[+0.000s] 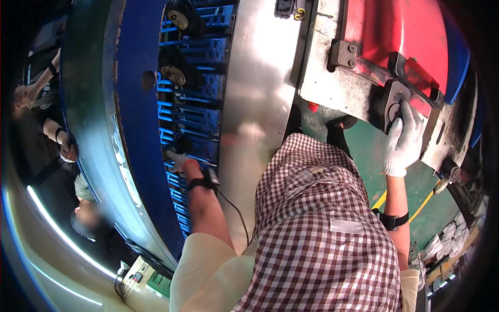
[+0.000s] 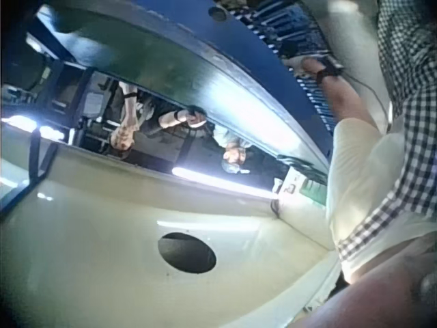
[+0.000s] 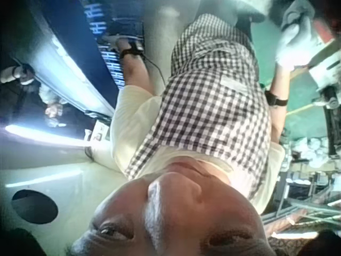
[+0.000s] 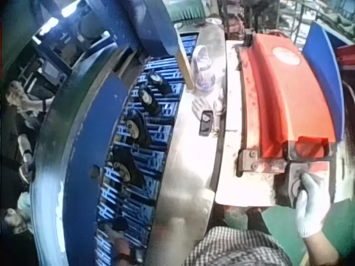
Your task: Operating a shoe pressing machine to attach the sole and shape the upper around a last.
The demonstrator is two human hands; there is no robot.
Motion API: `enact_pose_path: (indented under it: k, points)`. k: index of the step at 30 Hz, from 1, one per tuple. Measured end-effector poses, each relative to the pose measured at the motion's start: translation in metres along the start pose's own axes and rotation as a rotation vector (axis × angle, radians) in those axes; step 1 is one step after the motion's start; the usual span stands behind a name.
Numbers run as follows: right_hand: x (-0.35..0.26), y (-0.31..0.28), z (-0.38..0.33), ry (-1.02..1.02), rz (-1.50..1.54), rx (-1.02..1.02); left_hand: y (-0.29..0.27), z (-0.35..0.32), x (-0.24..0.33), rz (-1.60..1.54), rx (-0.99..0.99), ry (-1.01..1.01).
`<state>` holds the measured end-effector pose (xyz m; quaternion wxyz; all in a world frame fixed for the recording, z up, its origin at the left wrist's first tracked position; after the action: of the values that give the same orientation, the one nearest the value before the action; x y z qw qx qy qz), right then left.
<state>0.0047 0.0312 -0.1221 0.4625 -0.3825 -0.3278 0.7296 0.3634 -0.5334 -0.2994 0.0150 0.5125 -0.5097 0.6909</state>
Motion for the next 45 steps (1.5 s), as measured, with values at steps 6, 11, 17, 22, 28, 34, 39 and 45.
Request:
enact_pose_path:
  k: [6,11,17,22,28,34,39,45]
  points:
    - [0.007,0.009,0.000,-0.046,0.025,0.055,0.089,0.130,-0.039,-0.256,-0.620,-0.526]
    - [0.005,0.006,-0.002,-0.065,0.013,0.078,0.075,0.111,-0.041,-0.151,-0.602,-0.529]
    - [0.000,0.003,-0.003,-0.021,0.048,0.071,0.009,0.010,-0.047,-0.437,-0.763,-0.457]
    - [0.007,-0.007,0.000,-0.033,0.136,0.101,-0.039,-0.168,-0.002,-0.395,-1.244,-0.502]
    - [-0.015,-0.031,-0.008,0.162,0.659,-0.314,-0.117,-0.380,0.081,-0.443,-2.004,-0.415]
    - [-0.051,-0.051,-0.017,0.573,1.582,-0.536,-0.155,-0.452,0.096,-0.206,-2.160,0.142]
    - [0.033,-0.086,-0.004,0.696,1.422,-0.189,-0.185,-0.563,0.160,-0.271,-2.350,0.380]
    - [0.160,-0.095,0.013,0.885,0.885,0.199,-0.203,-0.653,0.192,-0.384,-2.427,0.518]
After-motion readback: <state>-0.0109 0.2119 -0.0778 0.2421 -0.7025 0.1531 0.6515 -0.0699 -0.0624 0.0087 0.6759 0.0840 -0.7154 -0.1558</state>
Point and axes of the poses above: each hand's wrist, its own z-axis towards the middle knuckle, its own y-axis out of the palm, x = y × z, the point moved 6 cm from there along z, towards the middle knuckle, and after that the axes turned 14 degrees about x, right-handed, at the moved point
